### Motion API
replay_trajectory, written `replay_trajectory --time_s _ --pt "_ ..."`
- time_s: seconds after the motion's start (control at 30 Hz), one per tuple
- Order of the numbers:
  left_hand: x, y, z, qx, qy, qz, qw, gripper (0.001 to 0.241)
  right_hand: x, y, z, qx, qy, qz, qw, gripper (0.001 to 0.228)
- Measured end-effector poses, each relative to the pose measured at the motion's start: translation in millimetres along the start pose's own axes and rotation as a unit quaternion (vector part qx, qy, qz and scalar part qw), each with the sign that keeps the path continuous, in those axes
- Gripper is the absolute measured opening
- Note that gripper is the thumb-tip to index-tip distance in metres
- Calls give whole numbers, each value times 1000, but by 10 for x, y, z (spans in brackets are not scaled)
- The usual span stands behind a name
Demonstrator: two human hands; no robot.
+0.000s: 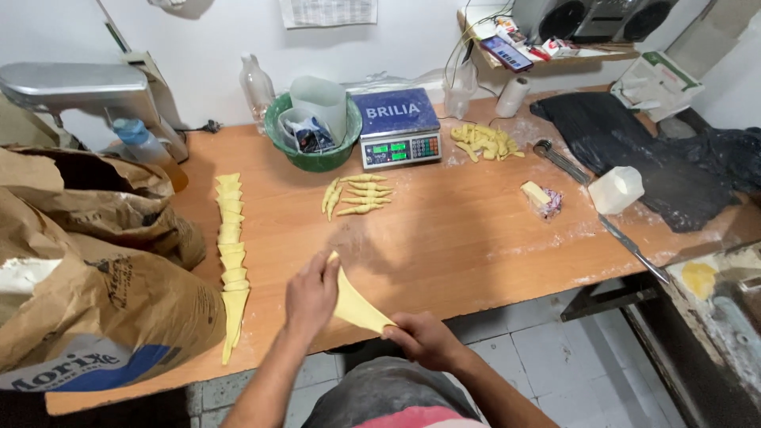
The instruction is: Rolling triangular pieces of dough into croissant shapes on a wooden workbench.
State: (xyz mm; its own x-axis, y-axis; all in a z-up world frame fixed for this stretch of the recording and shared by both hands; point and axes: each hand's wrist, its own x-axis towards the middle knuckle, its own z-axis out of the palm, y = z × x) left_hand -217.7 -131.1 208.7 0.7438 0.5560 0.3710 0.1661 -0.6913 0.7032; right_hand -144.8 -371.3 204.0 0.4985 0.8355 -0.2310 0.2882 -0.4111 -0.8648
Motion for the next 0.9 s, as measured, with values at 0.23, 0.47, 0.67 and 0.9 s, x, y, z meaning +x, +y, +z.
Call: replay_trajectory --time_s 0.23,0.47,0.67,0.9 --pt "489 200 -216 -9 -91 -188 978 34 -304 428 -274 -40 31 20 999 23" --pt "263 1193 168 -51 -269 42 961 33 -249 770 -374 -128 114 -127 977 37" --pt "307 1564 573 15 -344 151 927 42 -77 968 -640 193 138 -102 966 53" --pt "496 935 1020 4 -486 31 873 47 171 969 -1132 141 62 6 988 17"
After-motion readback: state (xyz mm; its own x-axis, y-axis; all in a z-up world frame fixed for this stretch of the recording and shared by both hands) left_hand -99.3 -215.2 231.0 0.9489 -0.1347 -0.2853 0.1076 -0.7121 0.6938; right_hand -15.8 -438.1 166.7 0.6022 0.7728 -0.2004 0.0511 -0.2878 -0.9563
